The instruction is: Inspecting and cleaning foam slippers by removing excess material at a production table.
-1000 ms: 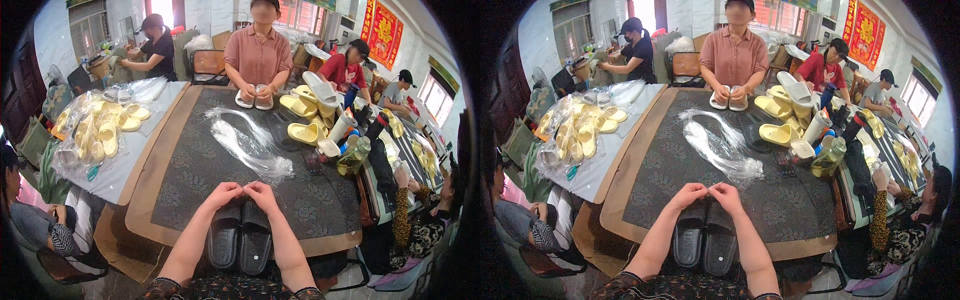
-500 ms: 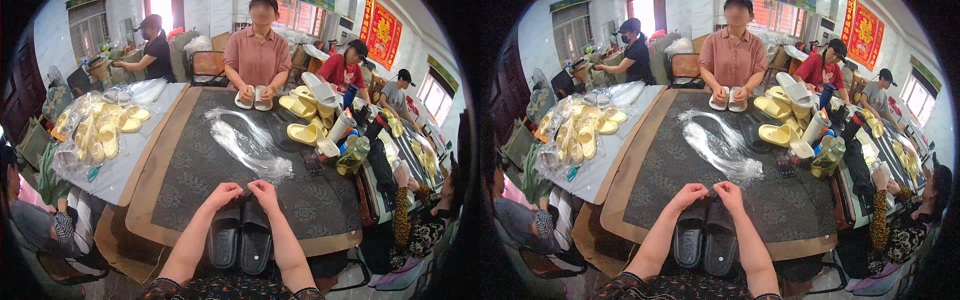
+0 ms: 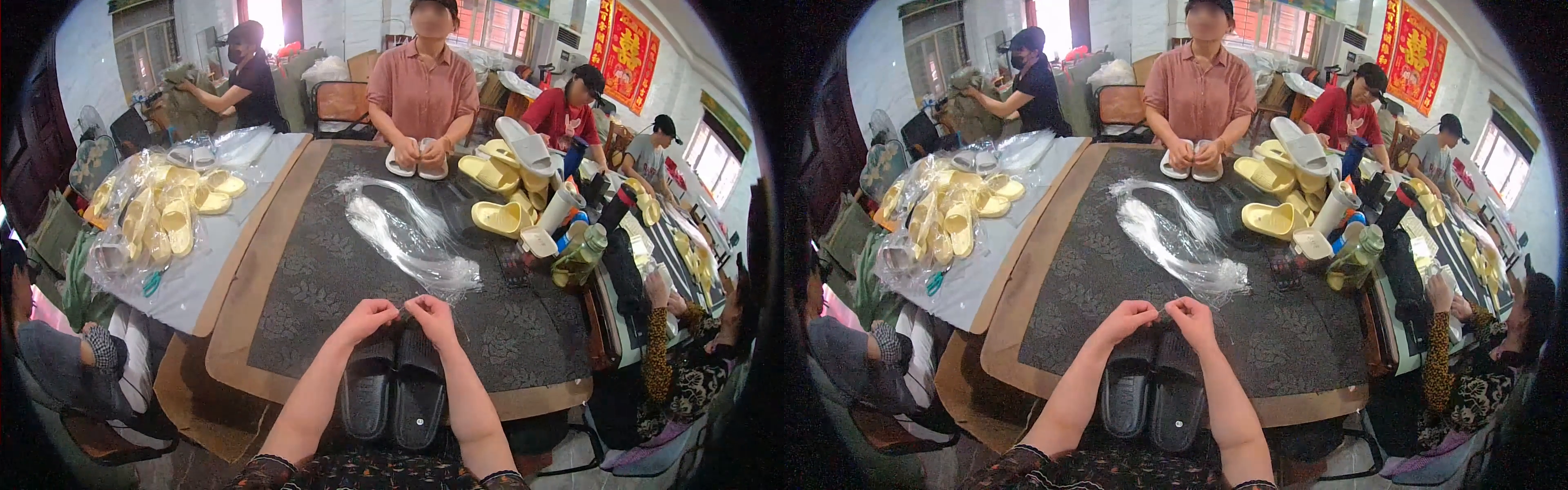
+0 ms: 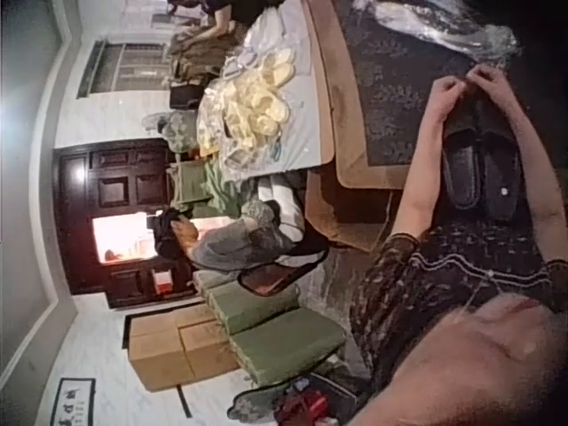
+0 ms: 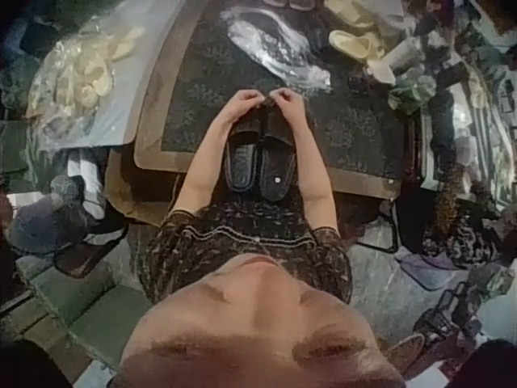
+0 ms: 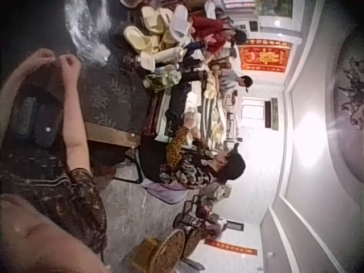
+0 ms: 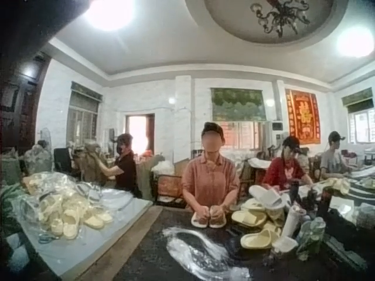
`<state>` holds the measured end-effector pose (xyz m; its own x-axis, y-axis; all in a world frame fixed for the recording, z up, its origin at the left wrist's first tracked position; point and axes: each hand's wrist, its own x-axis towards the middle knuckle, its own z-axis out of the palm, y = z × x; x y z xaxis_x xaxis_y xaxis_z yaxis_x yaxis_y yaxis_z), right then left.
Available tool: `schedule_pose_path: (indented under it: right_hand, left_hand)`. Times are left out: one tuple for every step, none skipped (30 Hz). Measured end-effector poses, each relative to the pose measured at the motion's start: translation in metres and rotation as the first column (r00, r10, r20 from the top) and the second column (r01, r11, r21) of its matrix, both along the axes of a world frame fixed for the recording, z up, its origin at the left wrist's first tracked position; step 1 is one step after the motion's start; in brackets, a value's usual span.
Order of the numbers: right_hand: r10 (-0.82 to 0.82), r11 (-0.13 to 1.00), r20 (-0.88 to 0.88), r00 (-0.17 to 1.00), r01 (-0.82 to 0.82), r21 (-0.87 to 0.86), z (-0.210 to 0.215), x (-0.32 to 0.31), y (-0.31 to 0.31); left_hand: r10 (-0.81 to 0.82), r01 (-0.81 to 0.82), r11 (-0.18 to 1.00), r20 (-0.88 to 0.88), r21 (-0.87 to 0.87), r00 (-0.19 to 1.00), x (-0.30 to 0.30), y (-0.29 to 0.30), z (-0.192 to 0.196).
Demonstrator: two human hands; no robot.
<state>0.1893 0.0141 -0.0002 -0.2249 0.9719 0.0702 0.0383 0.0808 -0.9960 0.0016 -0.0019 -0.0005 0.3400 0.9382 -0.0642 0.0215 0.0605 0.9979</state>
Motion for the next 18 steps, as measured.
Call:
schedule_pose_path:
  right_hand:
    - [-0.004, 1.0, -0.008, 1.0, 0.004, 0.008, 0.001, 0.0, -0.001]
    - [-0.004, 1.0, -0.006, 1.0, 0.004, 0.007, -0.002, 0.0, -0.001]
    - [0.039, 0.999, -0.008, 0.999, -0.039, 0.02, -0.005, -0.002, -0.001]
    - [0.082, 0.996, -0.009, 0.997, -0.082, 0.033, -0.007, -0.002, 0.0]
    - [0.083, 0.996, -0.01, 0.996, -0.083, 0.032, -0.006, -0.002, 0.0]
    - [0.034, 0.999, -0.006, 0.999, -0.034, 0.011, -0.004, -0.002, 0.0]
    - [-0.015, 1.0, 0.0, 1.0, 0.015, -0.008, -0.003, -0.002, 0.0]
    - [-0.02, 1.0, 0.001, 1.0, 0.02, -0.008, -0.005, 0.001, 0.001]
    - [-0.038, 0.999, 0.001, 0.999, 0.038, -0.012, -0.009, 0.004, 0.003]
    - [-0.056, 0.998, 0.001, 0.998, 0.056, -0.015, -0.012, 0.007, 0.004]
    - [-0.05, 0.999, -0.002, 0.999, 0.05, -0.013, -0.008, 0.003, 0.002]
    - [0.014, 1.0, -0.001, 1.0, -0.014, 0.013, -0.004, -0.001, -0.002]
    - [0.078, 0.996, 0.003, 0.997, -0.078, 0.04, -0.001, -0.004, -0.003]
    - [0.075, 0.996, 0.003, 0.997, -0.075, 0.041, -0.001, -0.003, -0.003]
    - [0.034, 0.999, 0.018, 0.999, -0.034, 0.028, -0.001, -0.001, -0.002]
    - [-0.007, 1.0, 0.033, 0.999, 0.006, 0.017, -0.002, 0.0, -0.001]
    - [-0.046, 0.999, 0.051, 0.998, 0.046, 0.006, -0.002, 0.001, -0.001]
    - [-0.075, 0.997, -0.036, 0.997, 0.075, -0.017, -0.001, 0.002, -0.001]
  left_hand:
    - [-0.008, 0.008, 1.0, 0.008, 0.015, 1.0, -0.001, 0.001, -0.003]
    - [-0.018, 0.017, 0.999, 0.017, 0.034, 1.0, -0.001, 0.004, -0.005]
    - [-0.017, 0.016, 0.999, 0.018, 0.034, 1.0, -0.001, 0.005, -0.007]
    - [-0.012, 0.011, 1.0, 0.029, 0.025, 1.0, 0.0, 0.006, -0.01]
    - [-0.006, 0.005, 1.0, 0.038, 0.013, 0.999, -0.001, 0.004, -0.009]
    - [-0.005, 0.004, 1.0, 0.037, 0.012, 0.999, -0.001, 0.004, -0.007]
    - [0.004, -0.004, 1.0, 0.013, 0.004, 1.0, -0.001, 0.004, -0.006]
    - [0.006, -0.006, 1.0, -0.009, -0.004, 1.0, 0.001, 0.003, -0.002]
    - [0.0, 0.0, 1.0, -0.008, -0.003, 1.0, 0.004, 0.002, 0.001]
    - [0.004, -0.004, 1.0, -0.014, -0.015, 1.0, 0.007, 0.001, 0.004]
    - [0.019, -0.02, 0.999, -0.025, -0.026, 0.999, 0.004, 0.0, 0.007]
    - [0.024, -0.025, 0.999, -0.028, -0.024, 0.999, 0.002, 0.001, 0.001]
    - [0.025, -0.024, 1.0, 0.005, -0.014, 1.0, -0.002, 0.003, -0.009]
    - [0.017, -0.017, 1.0, 0.042, -0.006, 0.999, -0.001, 0.003, -0.008]
    - [0.015, -0.015, 1.0, 0.042, -0.005, 0.999, 0.0, 0.003, -0.008]
    - [0.014, -0.014, 1.0, 0.04, 0.0, 0.999, 0.0, 0.002, -0.007]
    - [0.014, -0.015, 1.0, 0.04, 0.004, 0.999, 0.002, 0.002, -0.005]
    - [0.015, -0.015, 1.0, 0.042, 0.004, 0.999, 0.002, 0.002, -0.005]
